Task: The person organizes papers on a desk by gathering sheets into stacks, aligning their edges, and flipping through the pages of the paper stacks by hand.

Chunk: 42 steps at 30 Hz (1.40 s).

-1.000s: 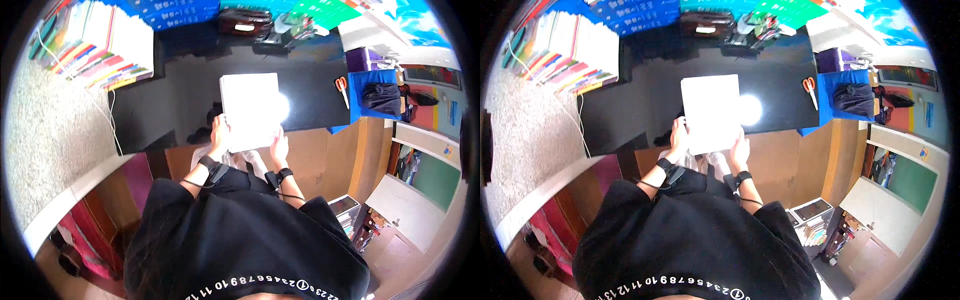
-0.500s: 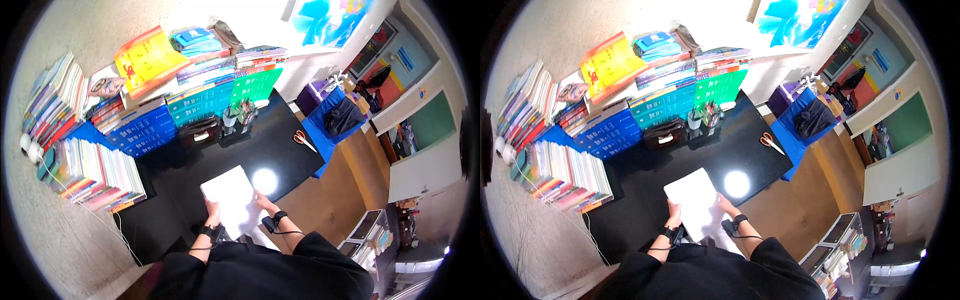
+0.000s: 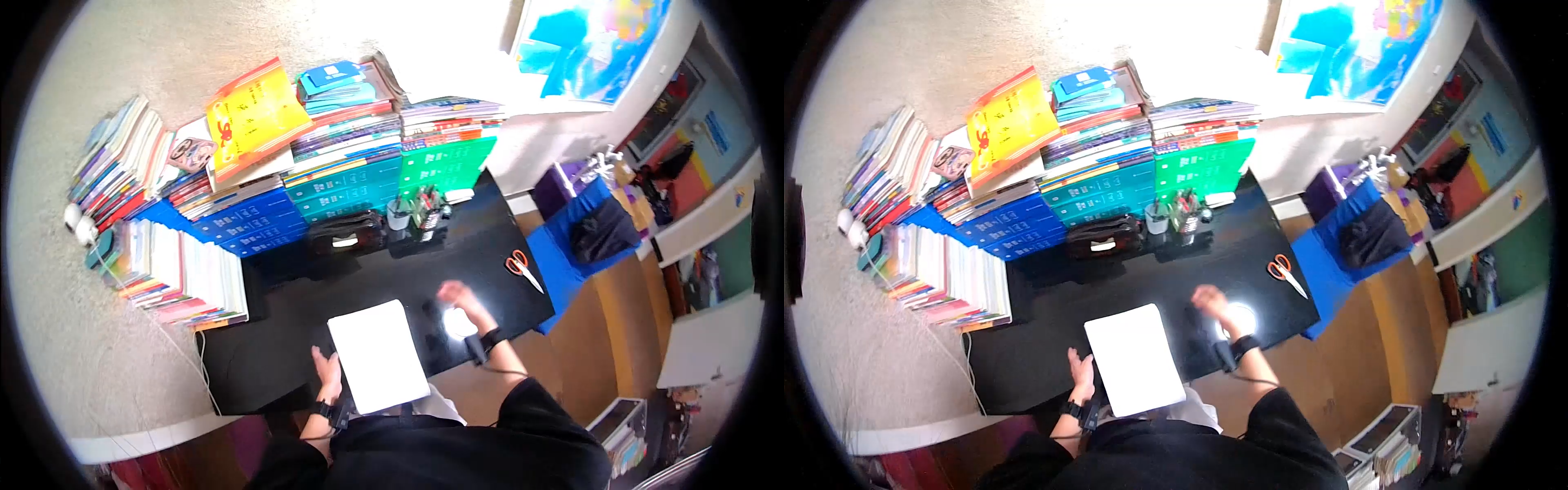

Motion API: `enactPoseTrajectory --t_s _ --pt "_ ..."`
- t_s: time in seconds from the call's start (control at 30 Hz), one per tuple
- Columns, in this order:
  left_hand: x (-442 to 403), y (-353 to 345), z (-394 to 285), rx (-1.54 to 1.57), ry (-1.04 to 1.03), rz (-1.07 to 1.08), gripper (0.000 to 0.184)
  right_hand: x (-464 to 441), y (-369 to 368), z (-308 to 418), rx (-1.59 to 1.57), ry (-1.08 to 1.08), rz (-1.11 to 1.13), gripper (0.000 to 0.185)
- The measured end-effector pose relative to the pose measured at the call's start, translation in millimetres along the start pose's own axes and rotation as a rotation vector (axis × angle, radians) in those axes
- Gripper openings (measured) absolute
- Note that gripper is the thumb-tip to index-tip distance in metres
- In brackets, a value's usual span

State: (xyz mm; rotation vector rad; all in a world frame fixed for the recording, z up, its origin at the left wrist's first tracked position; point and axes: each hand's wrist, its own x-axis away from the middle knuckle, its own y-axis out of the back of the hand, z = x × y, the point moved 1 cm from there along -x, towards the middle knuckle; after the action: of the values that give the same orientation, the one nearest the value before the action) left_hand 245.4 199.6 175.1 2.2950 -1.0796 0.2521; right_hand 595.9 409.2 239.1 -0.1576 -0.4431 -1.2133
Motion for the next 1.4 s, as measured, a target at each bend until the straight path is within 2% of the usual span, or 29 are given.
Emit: enactPoseTrajectory --t_s 0.03,0.1,0.13,0.2,0.27,0.33,0.4,0.5,0.53,0.6,0.67,0.8,0.87,0.93,1.0,1.1,1.2,1.23,1.33,1.4 --pt "14 16 -11 0.060 -0.004 -0.053 0.065 -32 21 11 -0.230 0.106 -0.084 0.027" --pt "33 43 9 0.112 -0.047 -0.198 0.053 -85 57 54 -0.425 0.373 -0.189 0.027" --pt "54 61 9 0.019 -0.020 -0.262 0.043 -107 70 75 -0.519 0.494 -0.223 0.026" --pt "94 93 41 -0.099 -0.040 -0.376 0.035 -127 84 144 -0.457 0.541 -0.241 0.022" --pt "145 122 75 -0.160 0.015 -0.506 0.028 -131 75 208 -0.536 0.486 -0.272 0.026" --pt "197 148 110 -0.215 0.079 -0.637 0.025 -135 68 254 -0.594 0.495 -0.204 0.026" --pt "241 167 152 -0.415 0.348 -0.834 0.020 -145 58 288 -0.653 0.678 -0.158 0.025" --pt "281 170 207 -0.333 0.727 -1.129 0.018 -144 47 337 -0.542 0.728 -0.158 0.035" --pt "285 167 215 -0.261 0.779 -1.132 0.017 -145 45 350 -0.468 0.713 -0.148 0.040" --pt "293 157 234 -0.070 0.827 -1.082 0.015 -150 38 367 -0.589 0.765 -0.114 0.049" --pt "284 147 246 0.242 0.734 -0.983 0.014 -177 39 364 -0.651 0.752 -0.171 0.051" --pt "229 130 255 0.817 0.435 -0.756 0.010 -167 46 364 -0.495 0.680 -0.256 0.053" --pt "194 128 240 0.810 0.334 -0.642 0.009 -151 46 367 -0.561 0.741 -0.184 0.052" --pt "172 142 176 0.655 0.298 -0.479 0.010 -140 48 377 -0.466 0.768 -0.158 0.048" --pt "138 146 183 0.691 0.151 -0.401 0.013 -134 48 385 -0.303 0.744 -0.129 0.049" --pt "135 148 103 0.607 0.137 -0.416 0.014 -150 51 377 -0.323 0.710 -0.065 0.056" --pt "132 144 71 0.571 0.130 -0.375 0.014 -146 46 388 -0.328 0.709 -0.071 0.059" --pt "147 146 43 0.522 -0.140 -0.311 0.015 -146 43 389 -0.321 0.700 -0.075 0.060" --pt "140 149 16 0.503 0.014 -0.297 0.017 -131 36 390 -0.347 0.766 -0.118 0.054" --pt "140 151 -10 0.532 0.043 -0.294 0.018 -120 33 377 -0.333 0.816 -0.255 0.043"
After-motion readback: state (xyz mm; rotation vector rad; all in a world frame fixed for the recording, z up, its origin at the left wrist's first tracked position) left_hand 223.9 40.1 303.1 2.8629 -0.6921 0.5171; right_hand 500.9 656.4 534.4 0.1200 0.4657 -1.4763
